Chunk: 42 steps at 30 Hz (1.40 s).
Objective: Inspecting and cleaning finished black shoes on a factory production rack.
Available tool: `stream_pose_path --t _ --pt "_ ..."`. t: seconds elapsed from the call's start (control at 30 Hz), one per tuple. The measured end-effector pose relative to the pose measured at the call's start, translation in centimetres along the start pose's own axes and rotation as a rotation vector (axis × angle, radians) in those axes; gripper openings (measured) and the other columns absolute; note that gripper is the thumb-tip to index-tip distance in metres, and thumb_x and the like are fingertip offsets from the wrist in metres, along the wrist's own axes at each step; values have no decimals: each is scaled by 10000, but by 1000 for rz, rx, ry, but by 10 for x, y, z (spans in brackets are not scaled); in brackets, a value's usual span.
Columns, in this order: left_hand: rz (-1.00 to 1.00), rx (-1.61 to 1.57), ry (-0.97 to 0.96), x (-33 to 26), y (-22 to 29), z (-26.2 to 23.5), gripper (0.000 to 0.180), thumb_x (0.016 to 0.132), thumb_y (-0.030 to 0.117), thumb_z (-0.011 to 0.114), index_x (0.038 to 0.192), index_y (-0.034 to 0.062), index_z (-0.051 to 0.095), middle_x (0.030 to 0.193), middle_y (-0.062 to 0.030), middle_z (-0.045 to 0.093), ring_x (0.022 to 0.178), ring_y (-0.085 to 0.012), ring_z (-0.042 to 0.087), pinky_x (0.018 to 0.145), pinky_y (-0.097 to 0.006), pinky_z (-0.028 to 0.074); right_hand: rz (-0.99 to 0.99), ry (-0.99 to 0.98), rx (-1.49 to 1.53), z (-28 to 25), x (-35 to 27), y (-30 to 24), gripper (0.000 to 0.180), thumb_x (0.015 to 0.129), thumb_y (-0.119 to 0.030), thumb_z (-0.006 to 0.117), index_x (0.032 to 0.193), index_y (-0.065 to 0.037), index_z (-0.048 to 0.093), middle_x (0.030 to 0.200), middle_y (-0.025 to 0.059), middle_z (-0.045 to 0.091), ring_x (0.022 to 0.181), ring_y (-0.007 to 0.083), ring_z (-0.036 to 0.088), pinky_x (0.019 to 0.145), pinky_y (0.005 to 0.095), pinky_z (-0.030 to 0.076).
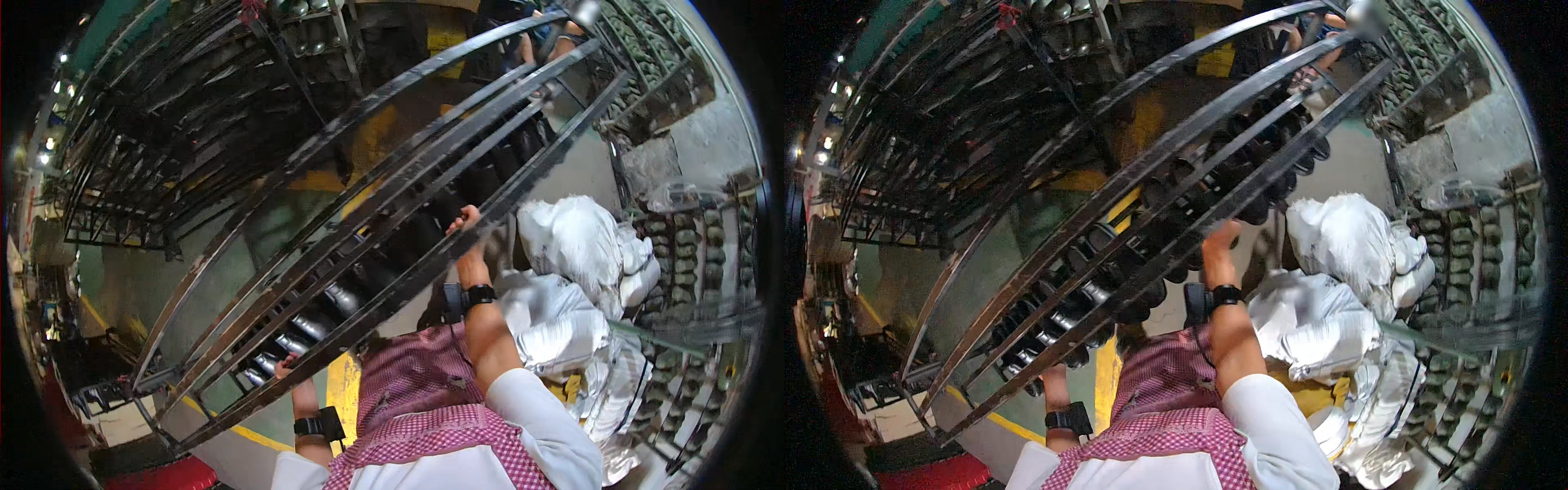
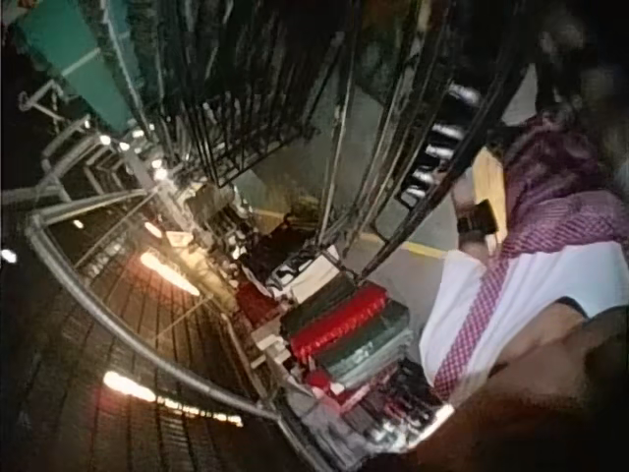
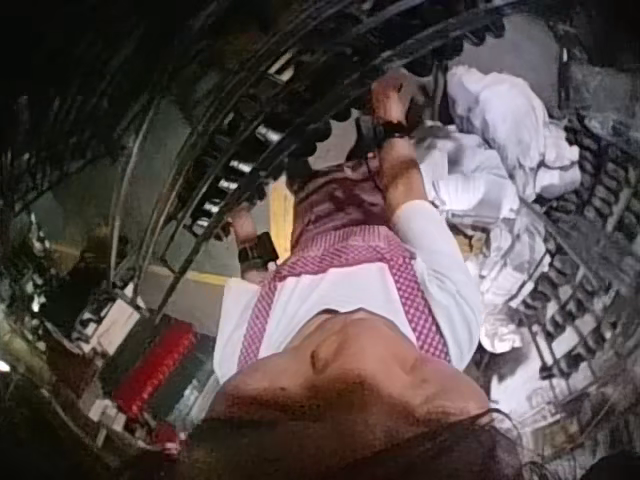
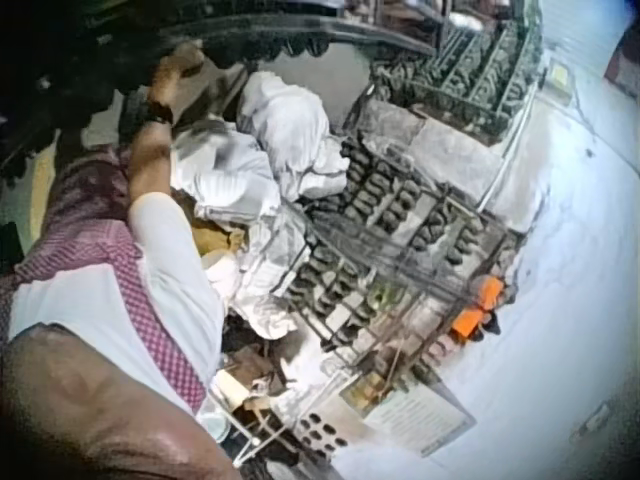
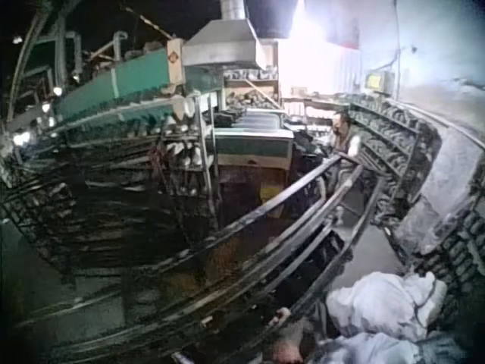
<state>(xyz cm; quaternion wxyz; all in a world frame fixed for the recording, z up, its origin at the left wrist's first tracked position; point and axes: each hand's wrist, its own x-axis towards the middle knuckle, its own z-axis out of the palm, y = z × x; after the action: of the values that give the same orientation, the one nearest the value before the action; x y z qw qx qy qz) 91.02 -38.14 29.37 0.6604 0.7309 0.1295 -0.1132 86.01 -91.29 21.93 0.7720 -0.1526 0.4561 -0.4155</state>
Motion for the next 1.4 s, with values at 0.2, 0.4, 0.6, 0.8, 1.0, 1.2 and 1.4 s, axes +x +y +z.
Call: stream_pose_path --t 0.2,0.4,0.6,0.8,1.0,1.2,1.4 --pt "-473 -813 355 -17 62 161 138 738 122 504 626 67 446 618 -67 484 635 -214 518 695 -334 481 -55 147 -215 71 -25 -147 202 725 -157 526 601 -110 373 479 16 361 422 146 389 430 296 382" --pt "-763 -946 264 -26 64 257 138 764 152 543 721 53 456 727 -100 559 818 -276 578 810 -415 487 -165 220 -283 61 58 -235 191 706 -163 551 591 -103 410 486 17 408 417 135 413 418 287 385" --pt "-955 -911 -37 -46 101 346 139 846 179 534 845 58 466 954 -123 598 990 -279 552 924 -430 435 -283 398 -243 66 120 -303 198 696 -177 564 581 -104 420 476 20 414 398 154 417 389 296 371" --pt "-1112 -754 -360 -52 138 446 252 906 339 425 973 105 491 1150 -80 556 1109 -260 487 954 -452 380 -266 319 -247 17 205 -404 230 747 -226 530 568 -143 411 466 -9 392 390 131 394 390 285 354" --pt "-1116 -710 -551 -59 151 538 302 908 347 428 1049 95 518 1209 -74 514 1146 -253 464 958 -437 386 -422 431 -281 26 251 -454 248 780 -249 517 587 -147 399 475 -1 376 394 143 380 406 306 347" --pt "-1141 -630 -626 -74 143 665 404 953 334 317 1229 49 397 1255 -127 457 1164 -285 431 1007 -408 348 -387 596 -70 -16 304 -563 551 900 -455 400 1219 -10 463 1148 88 537 1024 216 484 882 294 375" --pt "-1056 -548 -582 -77 147 767 384 948 362 328 1119 55 482 1250 -87 477 1104 -240 493 957 -388 400 -228 363 -203 -25 348 -577 408 770 -532 584 987 -189 542 831 0 575 714 162 545 623 336 453"
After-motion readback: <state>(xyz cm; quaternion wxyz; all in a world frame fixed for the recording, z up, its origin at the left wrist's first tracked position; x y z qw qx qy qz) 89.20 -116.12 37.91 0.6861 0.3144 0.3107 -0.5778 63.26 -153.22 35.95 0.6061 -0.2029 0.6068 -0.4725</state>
